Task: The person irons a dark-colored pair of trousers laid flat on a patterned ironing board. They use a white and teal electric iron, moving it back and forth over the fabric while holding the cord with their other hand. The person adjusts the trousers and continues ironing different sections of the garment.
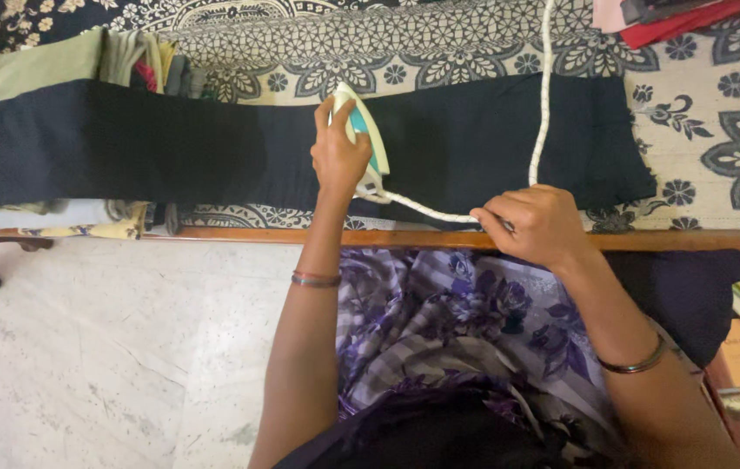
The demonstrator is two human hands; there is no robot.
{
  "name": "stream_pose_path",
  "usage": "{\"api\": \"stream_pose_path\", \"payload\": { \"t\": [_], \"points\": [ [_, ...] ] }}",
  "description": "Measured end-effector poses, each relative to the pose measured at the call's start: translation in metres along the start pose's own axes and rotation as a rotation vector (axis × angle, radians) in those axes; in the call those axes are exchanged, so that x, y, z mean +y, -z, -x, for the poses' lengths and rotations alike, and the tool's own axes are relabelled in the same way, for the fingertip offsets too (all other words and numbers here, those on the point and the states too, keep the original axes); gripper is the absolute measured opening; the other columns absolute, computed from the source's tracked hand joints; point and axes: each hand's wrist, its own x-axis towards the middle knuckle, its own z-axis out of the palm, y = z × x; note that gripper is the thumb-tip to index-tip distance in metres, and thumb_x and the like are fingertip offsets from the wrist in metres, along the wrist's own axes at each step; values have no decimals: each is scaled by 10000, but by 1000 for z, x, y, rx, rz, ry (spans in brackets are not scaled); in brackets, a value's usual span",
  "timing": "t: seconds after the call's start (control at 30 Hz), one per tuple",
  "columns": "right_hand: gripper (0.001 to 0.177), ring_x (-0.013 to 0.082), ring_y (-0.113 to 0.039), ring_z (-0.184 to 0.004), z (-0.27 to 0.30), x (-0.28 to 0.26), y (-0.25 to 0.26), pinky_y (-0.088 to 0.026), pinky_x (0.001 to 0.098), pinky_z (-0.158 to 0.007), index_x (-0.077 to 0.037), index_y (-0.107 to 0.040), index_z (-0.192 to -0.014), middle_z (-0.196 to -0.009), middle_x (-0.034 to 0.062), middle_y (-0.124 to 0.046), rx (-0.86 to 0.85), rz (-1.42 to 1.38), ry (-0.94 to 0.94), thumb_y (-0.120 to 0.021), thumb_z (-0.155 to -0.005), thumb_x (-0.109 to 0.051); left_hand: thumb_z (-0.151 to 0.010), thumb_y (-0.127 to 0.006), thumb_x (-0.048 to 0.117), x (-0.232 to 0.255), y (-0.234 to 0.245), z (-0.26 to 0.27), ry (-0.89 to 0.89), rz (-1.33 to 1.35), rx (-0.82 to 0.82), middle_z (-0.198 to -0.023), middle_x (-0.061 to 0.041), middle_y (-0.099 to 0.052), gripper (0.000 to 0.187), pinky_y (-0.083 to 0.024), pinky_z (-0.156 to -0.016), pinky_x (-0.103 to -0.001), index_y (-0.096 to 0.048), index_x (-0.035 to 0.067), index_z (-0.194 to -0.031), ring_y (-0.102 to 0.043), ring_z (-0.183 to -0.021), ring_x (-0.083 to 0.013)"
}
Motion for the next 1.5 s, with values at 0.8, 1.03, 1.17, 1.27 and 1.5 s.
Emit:
{"api": "stream_pose_path", "payload": {
  "t": [0.8,1.03,1.17,1.27,1.5],
  "points": [
    [209,242,-666,-836,-18,-30,-24,-535,380,-794,-77,-764,-943,-836,54,-711,-132,48,131,-814,-794,-216,-782,-701,163,-99,72,-17,111,-32,176,-1502,-27,-500,505,-567,-922,-458,-687,244,-1281,-695,-1097,-383],
    [243,251,-678,-913,-16,-5,-15,-512,448,-1011,-78,-725,-826,-821,55,-711,-205,147,44,-830,-806,-296,-777,-701,147,-95,81,18,79,6,171,-1519,-59,-485,536,-561,-936,-457,-662,211,-1308,-689,-1112,-375],
    [275,270,-674,-1033,-12,4,-15,-539,413,-925,-79,-743,-865,-940,74,-712,-309,224,-46,-824,-803,-334,-796,-706,141,-108,89,20,81,3,162,-1517,-62,-503,521,-557,-968,-446,-679,221,-1311,-673,-1161,-369],
    [301,293,-661,-1110,-13,7,-23,-565,413,-862,-84,-754,-894,-1048,100,-706,-328,206,-51,-819,-767,-350,-779,-717,137,-112,93,-4,97,-21,184,-1498,-66,-516,525,-538,-999,-447,-689,218,-1297,-646,-1204,-362],
    [278,245,-668,-1015,-4,5,-5,-579,378,-825,-103,-764,-939,-972,40,-719,-361,122,-156,-806,-810,-346,-784,-728,136,-129,96,14,3,-21,198,-1490,-91,-513,507,-516,-1040,-451,-703,189,-1287,-606,-1281,-363]
  ]
}}
